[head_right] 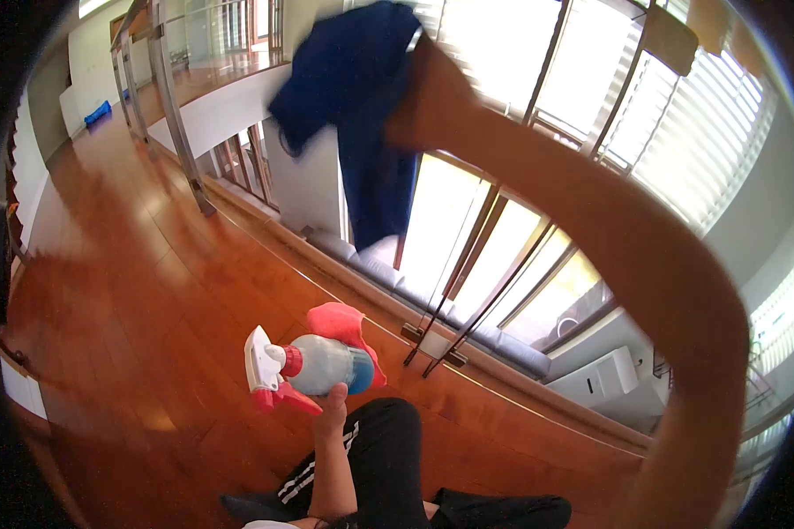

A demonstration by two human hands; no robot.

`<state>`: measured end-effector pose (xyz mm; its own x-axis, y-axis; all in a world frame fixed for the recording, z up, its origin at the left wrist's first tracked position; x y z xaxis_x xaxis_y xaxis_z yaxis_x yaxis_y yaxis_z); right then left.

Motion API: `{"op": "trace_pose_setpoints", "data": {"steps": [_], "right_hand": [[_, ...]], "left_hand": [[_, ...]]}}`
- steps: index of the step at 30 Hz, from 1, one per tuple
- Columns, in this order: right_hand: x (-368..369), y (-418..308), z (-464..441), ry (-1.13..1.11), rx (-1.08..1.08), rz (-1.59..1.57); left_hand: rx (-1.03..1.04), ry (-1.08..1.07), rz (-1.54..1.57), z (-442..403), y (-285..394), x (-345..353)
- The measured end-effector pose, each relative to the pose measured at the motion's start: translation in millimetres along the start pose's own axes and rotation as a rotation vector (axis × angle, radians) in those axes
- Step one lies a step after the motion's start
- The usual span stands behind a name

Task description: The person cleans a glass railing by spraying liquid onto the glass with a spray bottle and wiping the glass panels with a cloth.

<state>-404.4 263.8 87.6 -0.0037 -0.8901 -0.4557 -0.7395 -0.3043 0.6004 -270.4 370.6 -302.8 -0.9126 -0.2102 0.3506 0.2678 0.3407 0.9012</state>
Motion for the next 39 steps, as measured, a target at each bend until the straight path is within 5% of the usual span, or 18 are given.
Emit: {"op": "trace_pose_setpoints", "data": {"steps": [1,3,4,6,7,8,9,10,11,12,13,15,17,21,23,28,31,39], "right_hand": [[0.2,34.8,-18.8,-0.190,0.137,0.039],[-45.2,74.5,-51.1,-0.183,0.224,0.306],[-76.5,73.2,-59.1,0.013,0.175,0.529],[-60.8,62.9,-49.7,-0.027,0.226,0.533],[-24.4,64.5,-34.4,-0.592,0.491,0.271],[-13.9,25.2,-17.7,-0.145,0.071,0.357],[4.5,0.2,1.6,-0.164,0.024,0.218],[44.7,-17.7,28.0,-0.488,0.159,0.115],[32.4,-78.1,62.3,-0.033,-0.028,0.238],[56.0,-78.1,88.7,-0.064,0.222,-0.079],[59.7,-87.9,99.9,-0.061,0.215,-0.077],[65.2,-110.1,116.7,-0.096,0.069,-0.267],[67.1,-128.4,132.1,-0.142,-0.074,-0.457],[60.7,-140.1,151.8,-0.147,-0.173,-0.207],[36.1,-131.3,136.1,-0.315,-0.111,-0.292],[9.9,-118.9,132.0,-0.511,-0.083,-0.195],[-20.7,-124.7,145.1,-0.440,0.083,-0.387],[-53.5,-107.9,315.3,-0.963,0.681,-0.755]], "left_hand": [[-0.018,-0.009,0.005,-0.1,-5.0,1.3],[-0.039,-0.013,0.013,0.3,-20.2,1.5],[-0.073,-0.050,-0.102,1.3,-34.2,0.9],[-0.120,-0.092,-0.223,9.1,-42.4,2.6],[-0.120,-0.098,-0.226,9.4,-36.0,6.5],[-0.116,-0.102,-0.231,8.6,-28.6,9.7],[-0.116,-0.097,-0.241,8.5,-19.9,12.3],[-0.002,-0.046,-0.212,8.5,2.0,12.7],[0.059,-0.015,-0.196,8.8,17.8,10.2],[0.120,0.014,-0.182,9.3,33.0,7.8],[0.070,0.024,-0.117,7.8,35.9,5.9],[0.021,0.034,-0.041,4.9,20.4,-5.5],[-0.170,-0.195,-0.049,8.4,-41.4,-9.7],[-0.171,-0.064,-0.059,-3.3,-39.5,-17.8],[-0.011,-0.008,0.129,-19.9,15.1,-5.2],[-0.082,-0.048,0.129,-22.2,38.6,11.4],[-0.134,-0.123,0.022,-20.4,49.2,26.3],[-0.041,-0.429,0.017,10.1,36.2,95.2]]}}
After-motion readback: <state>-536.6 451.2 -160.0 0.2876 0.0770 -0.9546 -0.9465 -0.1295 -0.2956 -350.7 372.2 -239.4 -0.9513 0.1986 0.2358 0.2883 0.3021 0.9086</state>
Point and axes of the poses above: each hand's wrist, its own z-axis away from the middle knuckle, its own x-axis out of the palm, y = z × x, the point moved 10 cm from there along -z, towards the middle knuckle
